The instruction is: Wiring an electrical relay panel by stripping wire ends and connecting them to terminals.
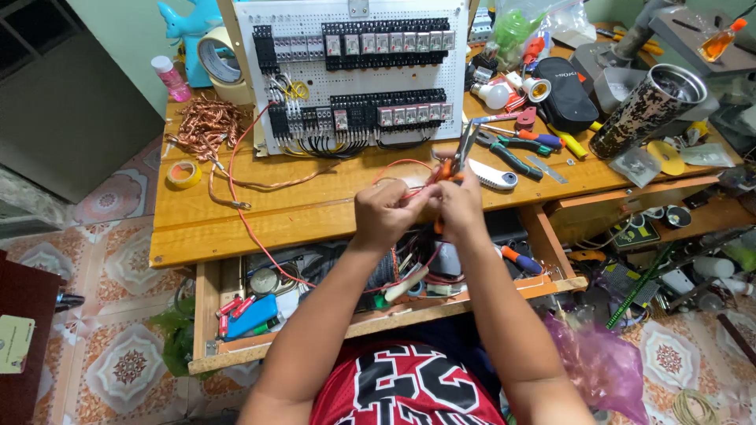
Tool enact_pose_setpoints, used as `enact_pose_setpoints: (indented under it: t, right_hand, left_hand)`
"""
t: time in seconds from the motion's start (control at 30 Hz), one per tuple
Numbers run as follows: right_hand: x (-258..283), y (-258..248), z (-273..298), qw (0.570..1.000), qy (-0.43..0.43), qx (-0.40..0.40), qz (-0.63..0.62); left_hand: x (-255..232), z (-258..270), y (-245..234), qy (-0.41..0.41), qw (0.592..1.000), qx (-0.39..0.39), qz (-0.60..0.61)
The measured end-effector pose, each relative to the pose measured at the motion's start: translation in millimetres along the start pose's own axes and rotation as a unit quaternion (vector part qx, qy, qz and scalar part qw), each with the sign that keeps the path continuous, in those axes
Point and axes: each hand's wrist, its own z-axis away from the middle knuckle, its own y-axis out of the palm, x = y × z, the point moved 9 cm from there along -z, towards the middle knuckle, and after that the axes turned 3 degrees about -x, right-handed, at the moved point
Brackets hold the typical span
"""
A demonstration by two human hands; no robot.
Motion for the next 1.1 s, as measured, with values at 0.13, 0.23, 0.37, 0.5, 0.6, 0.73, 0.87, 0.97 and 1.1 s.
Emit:
enact_pose_setpoints:
  t: [0.13, 0.23, 0.37, 0.5, 0.6, 0.73, 0.87, 0.97, 1.1]
  right_hand:
    - [39.5, 10.3, 22.1, 0.998, 0.006, 0.054, 0.044]
    - [43.1, -6.9, 11.3, 0.992, 0.0, 0.11, 0.057]
    - [83.4, -19.0, -3.5, 0.953, -0.077, 0.106, 0.272]
    - [75.4, -42.9, -49.6, 0.722, -0.149, 0.023, 0.675]
    - [81.9, -29.6, -53.4, 0.642, -0.201, 0.044, 0.738]
    - [68.9, -18.7, -59.3, 0.615, -0.197, 0.111, 0.755]
    - [46.9, -23.5, -73.4, 0.592, -0.248, 0.132, 0.756]
    - [66.6, 6.0, -50.1, 0.624, -0.404, 0.141, 0.653]
    - [89.3, 65.7, 16.7, 0.601, -0.536, 0.237, 0.544]
  left_hand:
    - [27.2, -2.2, 0.8, -0.029, 0.998, 0.009, 0.055]
    - [58.4, -3.2, -4.4, -0.089, 0.995, -0.017, 0.043]
    - [54.5, -11.7, -21.6, -0.102, 0.993, -0.03, 0.046]
    - [48.5, -20.2, -21.7, -0.073, 0.997, 0.008, -0.022]
    - [58.3, -15.0, -11.5, -0.031, 0.994, 0.042, -0.096]
    - [77.7, -4.2, 4.4, -0.026, 0.995, 0.067, -0.068]
    - [83.3, 2.8, 11.4, -0.019, 0.993, 0.089, -0.071]
    - [86.4, 6.0, 16.9, -0.01, 0.989, 0.119, -0.088]
    - [94.6, 8.6, 24.7, -0.009, 0.983, 0.169, -0.066]
